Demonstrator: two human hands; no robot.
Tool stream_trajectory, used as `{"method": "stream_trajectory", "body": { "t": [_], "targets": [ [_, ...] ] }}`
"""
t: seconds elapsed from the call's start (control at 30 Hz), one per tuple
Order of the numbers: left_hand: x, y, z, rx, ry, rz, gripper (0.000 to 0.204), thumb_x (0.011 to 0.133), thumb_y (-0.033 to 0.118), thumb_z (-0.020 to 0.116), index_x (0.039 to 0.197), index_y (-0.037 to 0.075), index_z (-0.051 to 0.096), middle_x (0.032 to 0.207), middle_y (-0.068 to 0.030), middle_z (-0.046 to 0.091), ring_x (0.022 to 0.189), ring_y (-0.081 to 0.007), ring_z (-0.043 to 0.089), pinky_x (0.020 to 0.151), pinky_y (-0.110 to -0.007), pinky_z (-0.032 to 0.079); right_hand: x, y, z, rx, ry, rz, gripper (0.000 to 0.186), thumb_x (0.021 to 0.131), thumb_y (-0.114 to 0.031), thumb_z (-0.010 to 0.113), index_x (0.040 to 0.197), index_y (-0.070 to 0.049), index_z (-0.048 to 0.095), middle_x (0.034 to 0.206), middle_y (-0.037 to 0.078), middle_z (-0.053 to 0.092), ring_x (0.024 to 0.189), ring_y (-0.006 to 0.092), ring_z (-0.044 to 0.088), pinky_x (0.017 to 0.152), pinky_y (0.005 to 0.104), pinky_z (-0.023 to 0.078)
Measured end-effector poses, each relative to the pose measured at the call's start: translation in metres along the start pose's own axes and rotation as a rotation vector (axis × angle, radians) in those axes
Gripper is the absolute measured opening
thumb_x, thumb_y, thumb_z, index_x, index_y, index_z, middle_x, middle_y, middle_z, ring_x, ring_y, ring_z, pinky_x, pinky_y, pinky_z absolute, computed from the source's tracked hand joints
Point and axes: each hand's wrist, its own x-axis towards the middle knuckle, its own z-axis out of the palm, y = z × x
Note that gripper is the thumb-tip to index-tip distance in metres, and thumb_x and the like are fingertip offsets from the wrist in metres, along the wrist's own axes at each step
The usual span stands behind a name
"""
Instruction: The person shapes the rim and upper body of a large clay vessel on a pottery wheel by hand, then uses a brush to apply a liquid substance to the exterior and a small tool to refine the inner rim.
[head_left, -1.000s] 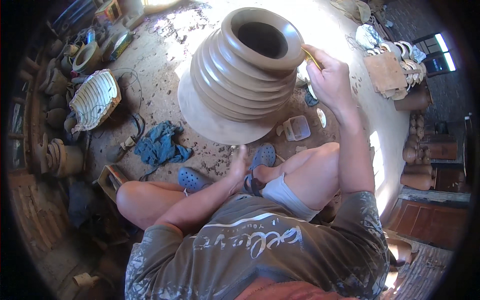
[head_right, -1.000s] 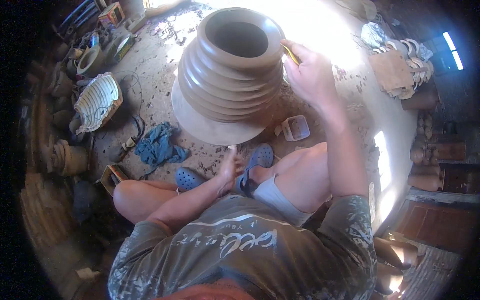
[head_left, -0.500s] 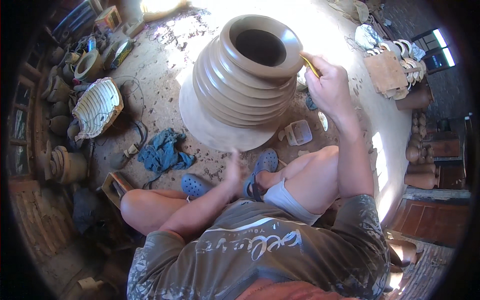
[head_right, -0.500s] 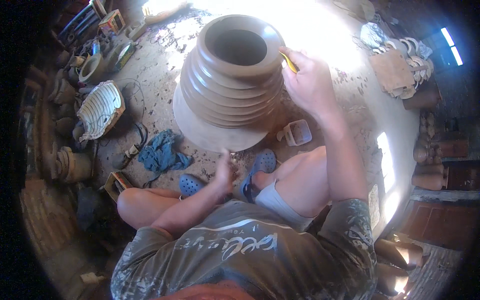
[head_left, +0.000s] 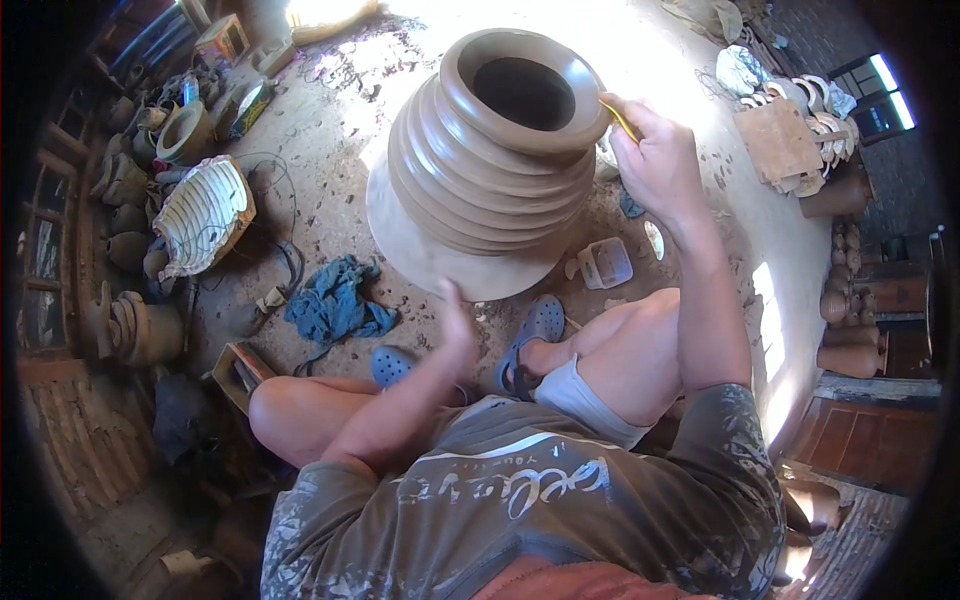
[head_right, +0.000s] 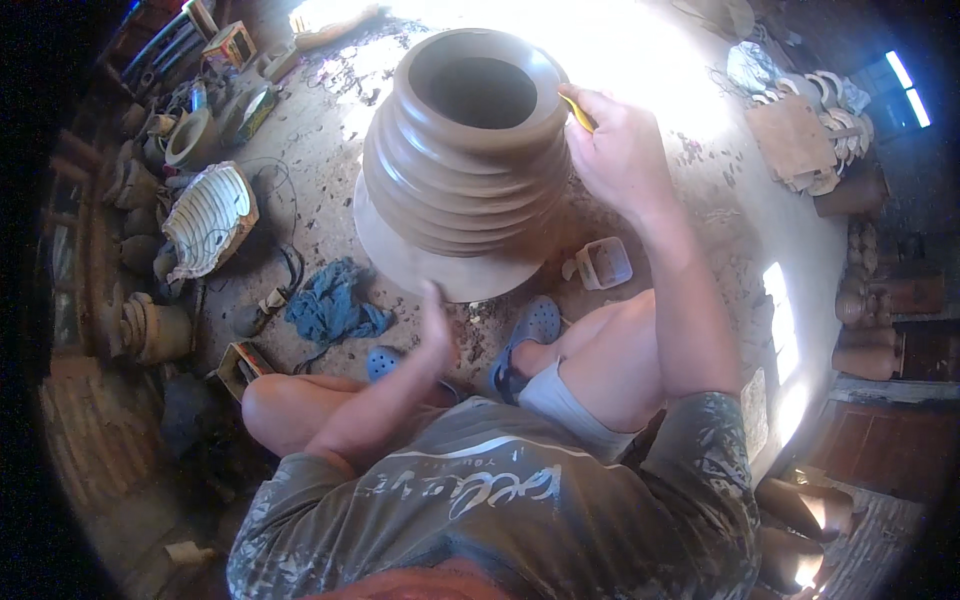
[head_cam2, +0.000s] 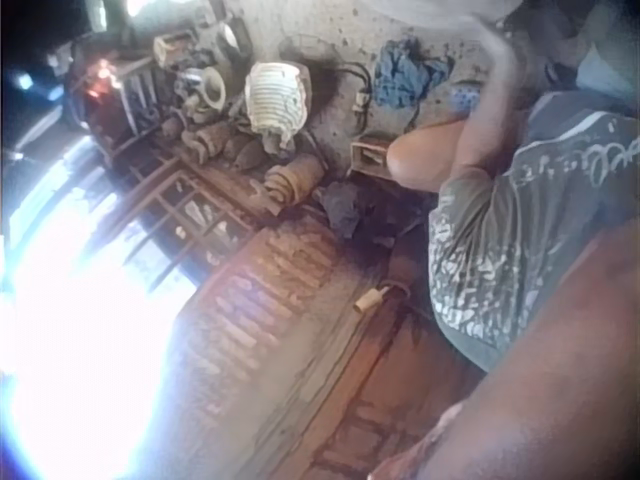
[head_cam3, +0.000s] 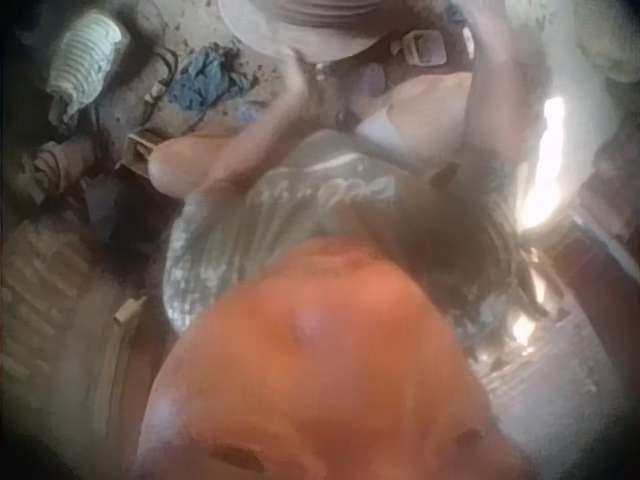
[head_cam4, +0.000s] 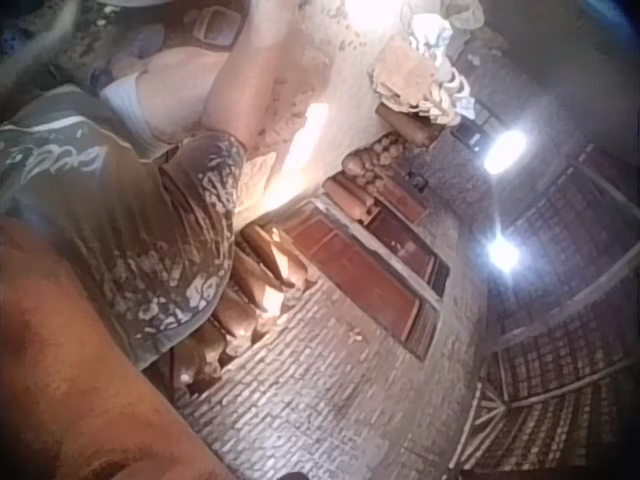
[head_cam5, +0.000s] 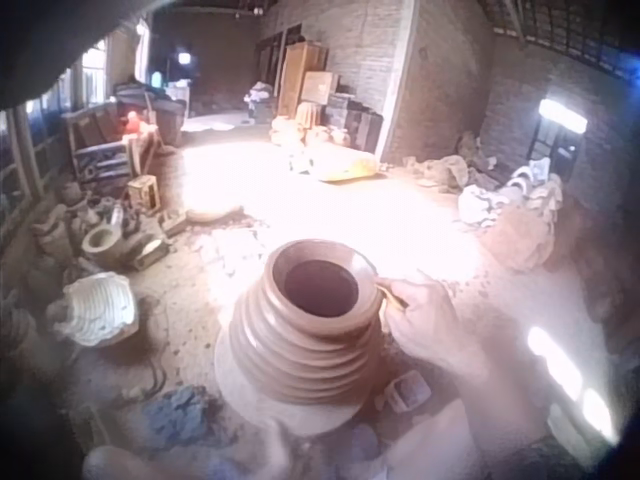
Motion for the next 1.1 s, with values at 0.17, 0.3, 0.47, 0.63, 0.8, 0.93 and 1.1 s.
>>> {"method": "stream_trajectory", "body": {
  "t": [0.17,0.3,0.47,0.63,0.8,0.93,1.1],
  "targets": [
    [0.1,0.078,-0.057,-0.109,0.144,0.236,0.082,0.107,0.066,0.03,0.152,-0.003,0.038,0.153,-0.023,0.047,0.138,-0.0326,0.048,0.118,-0.043,0.035,-0.004,-0.002,0.003,0.02,0.021,0.004,0.033,0.09,-0.008,0.06,0.118,0.0,0.074,0.102,0.024,0.074,0.088,0.0363,0.073,0.082,0.0394,0.057],
    [0.029,-0.029,-0.017,0.186,-0.017,-0.063,0.081,0.106,0.067,0.031,0.154,0.003,0.039,0.151,-0.0186,0.049,0.137,-0.0299,0.048,0.109,-0.044,0.042,-0.004,0.001,0.009,0.078,0.088,0.011,0.033,0.09,-0.006,0.06,0.12,0.0,0.073,0.103,0.022,0.075,0.089,0.032,0.075,0.082,0.0381,0.057],
    [0.022,-0.008,-0.014,0.058,-0.058,-0.074,0.085,0.104,0.072,0.029,0.154,0.005,0.042,0.147,-0.0153,0.053,0.135,-0.0281,0.05,0.108,-0.044,0.043,-0.015,0.03,0.035,0.328,0.287,0.118,0.035,0.093,-0.006,0.061,0.125,0.001,0.072,0.091,0.012,0.078,0.076,0.0151,0.07,0.072,0.0311,0.054],
    [0.092,0.093,-0.056,-0.166,0.098,0.272,0.083,0.107,0.067,0.029,0.155,0.0,0.036,0.155,-0.0187,0.046,0.14,-0.0311,0.046,0.119,-0.045,0.032,-0.023,0.023,0.035,0.545,0.232,0.335,0.037,0.093,-0.007,0.064,0.129,0.003,0.07,0.081,0.0,0.069,0.061,0.0025,0.049,0.058,0.0231,0.044],
    [-0.002,-0.039,-0.015,0.263,-0.162,-0.09,0.092,0.101,0.074,0.035,0.157,0.001,0.03,0.158,-0.0192,0.04,0.144,-0.0328,0.039,0.121,-0.045,0.03,-0.028,0.018,0.044,0.6,0.243,0.332,0.038,0.094,-0.005,0.064,0.129,0.005,0.069,0.094,0.006,0.074,0.076,0.0069,0.061,0.071,0.0238,0.05],
    [0.002,-0.045,-0.008,0.039,-0.12,-0.113,0.1,0.098,0.079,0.035,0.16,0.002,0.026,0.162,-0.0183,0.037,0.149,-0.0342,0.036,0.122,-0.046,0.029,-0.025,0.01,0.034,0.569,0.22,0.354,0.037,0.093,-0.004,0.063,0.128,0.006,0.069,0.112,0.013,0.075,0.101,0.0141,0.068,0.091,0.0271,0.052],
    [0.118,0.064,-0.058,-0.14,0.098,0.31,0.086,0.106,0.066,0.035,0.156,-0.004,0.031,0.154,-0.0218,0.046,0.141,-0.0313,0.045,0.12,-0.044,0.032,-0.032,0.008,0.031,0.549,0.207,0.312,0.036,0.093,-0.005,0.063,0.127,0.006,0.069,0.115,0.014,0.076,0.106,0.016,0.069,0.095,0.028,0.052]
  ]
}}
